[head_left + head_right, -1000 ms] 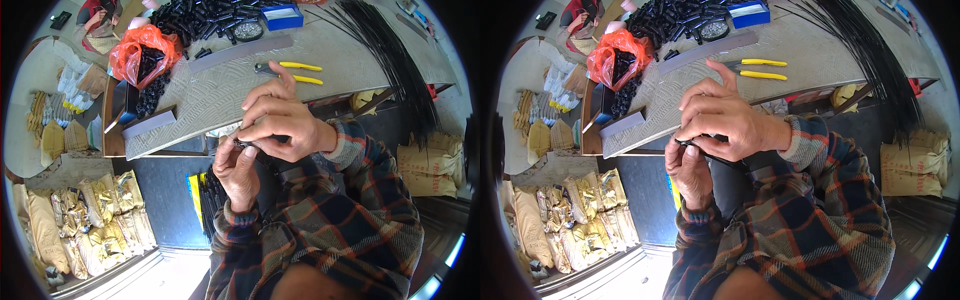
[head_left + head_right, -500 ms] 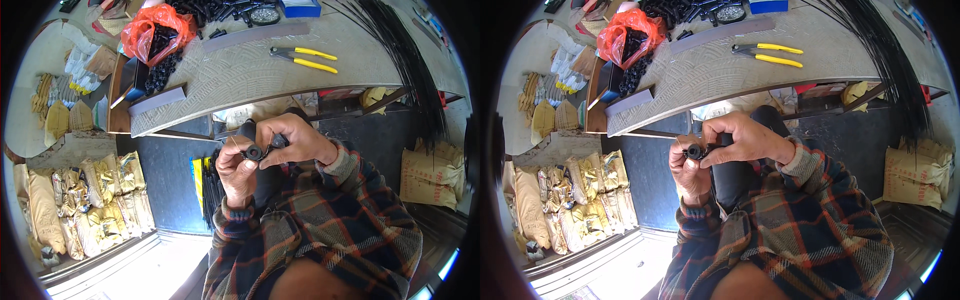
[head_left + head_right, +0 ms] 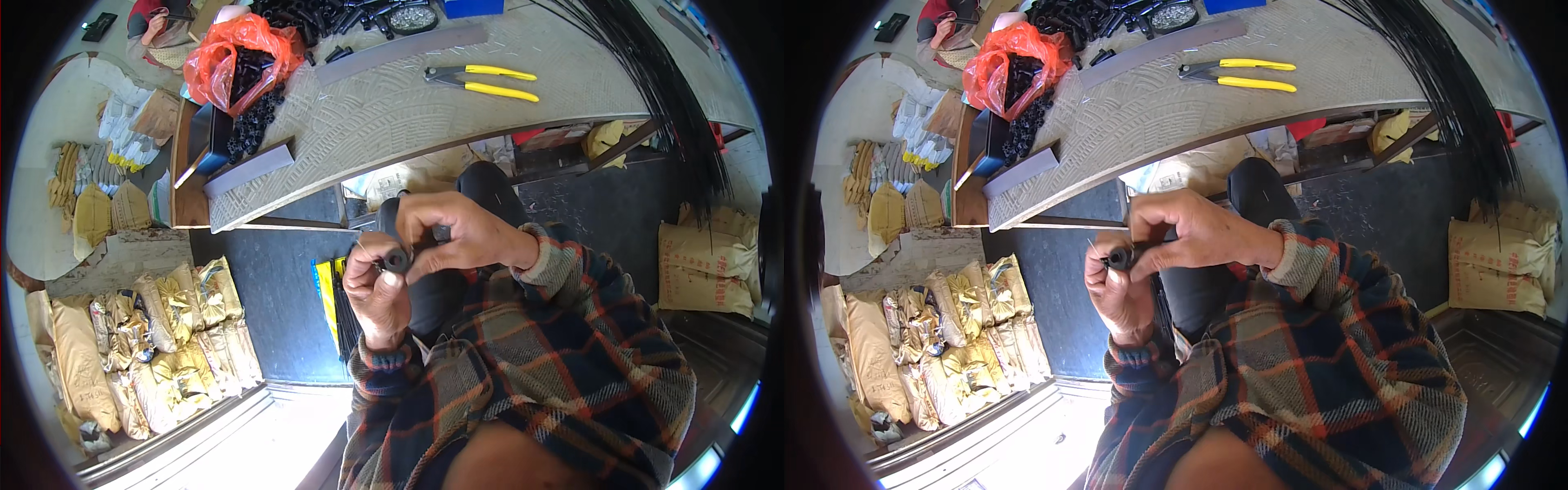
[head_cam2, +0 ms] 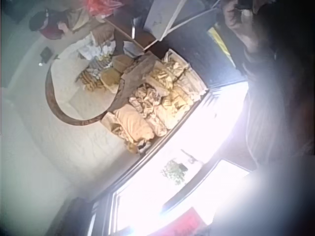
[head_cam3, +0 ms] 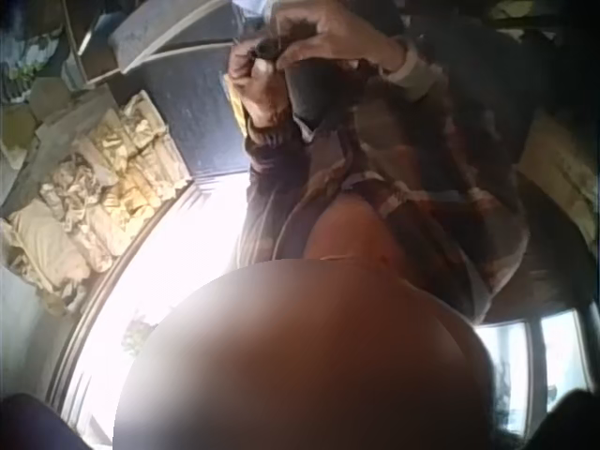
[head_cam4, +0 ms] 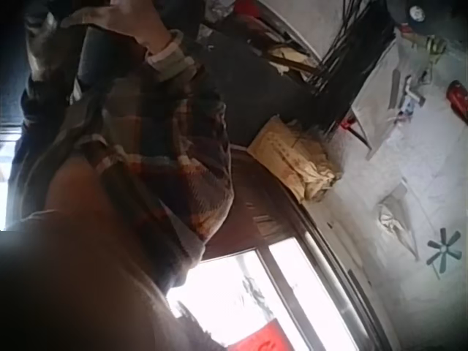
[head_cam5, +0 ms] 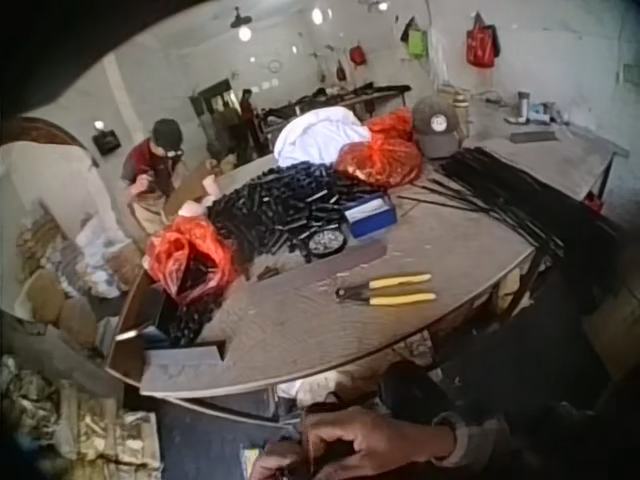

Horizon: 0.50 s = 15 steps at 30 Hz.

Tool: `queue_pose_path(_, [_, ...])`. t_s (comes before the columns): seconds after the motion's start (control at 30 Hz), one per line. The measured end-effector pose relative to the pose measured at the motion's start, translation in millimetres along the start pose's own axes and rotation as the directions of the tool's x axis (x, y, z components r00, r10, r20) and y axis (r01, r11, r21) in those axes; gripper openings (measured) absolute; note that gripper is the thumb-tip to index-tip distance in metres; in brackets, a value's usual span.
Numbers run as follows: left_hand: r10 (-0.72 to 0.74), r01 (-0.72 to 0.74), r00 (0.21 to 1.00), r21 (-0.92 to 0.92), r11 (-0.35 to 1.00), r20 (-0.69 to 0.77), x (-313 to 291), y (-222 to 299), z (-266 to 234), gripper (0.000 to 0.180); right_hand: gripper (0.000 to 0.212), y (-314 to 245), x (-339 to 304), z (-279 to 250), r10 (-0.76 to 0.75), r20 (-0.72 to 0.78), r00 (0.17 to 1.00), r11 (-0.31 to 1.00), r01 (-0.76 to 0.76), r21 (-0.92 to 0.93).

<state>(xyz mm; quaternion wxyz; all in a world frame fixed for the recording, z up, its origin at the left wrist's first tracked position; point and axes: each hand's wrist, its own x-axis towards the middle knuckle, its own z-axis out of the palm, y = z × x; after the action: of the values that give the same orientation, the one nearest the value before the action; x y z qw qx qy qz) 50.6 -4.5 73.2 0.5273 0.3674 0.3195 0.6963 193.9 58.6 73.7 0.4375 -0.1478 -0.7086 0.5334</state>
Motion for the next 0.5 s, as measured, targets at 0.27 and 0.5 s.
queue_pose_path(0.27, [-0.047, 0.032, 0.965, 0.061, 0.998, 0.26, -5.7, 2.6, -23.0, 0.03, 0.026, 0.1, 0.1, 2.6, 0.123, 0.214, 0.969, 0.967, -0.165, 0.195])
queue_pose_path(0.5, [-0.024, 0.023, 0.973, 0.006, 1.0, 0.228, -11.2, -3.3, -20.4, 0.03, 0.024, 1.2, 9.6, -7.8, 0.086, 0.369, 0.925, 0.981, -0.144, 0.131])
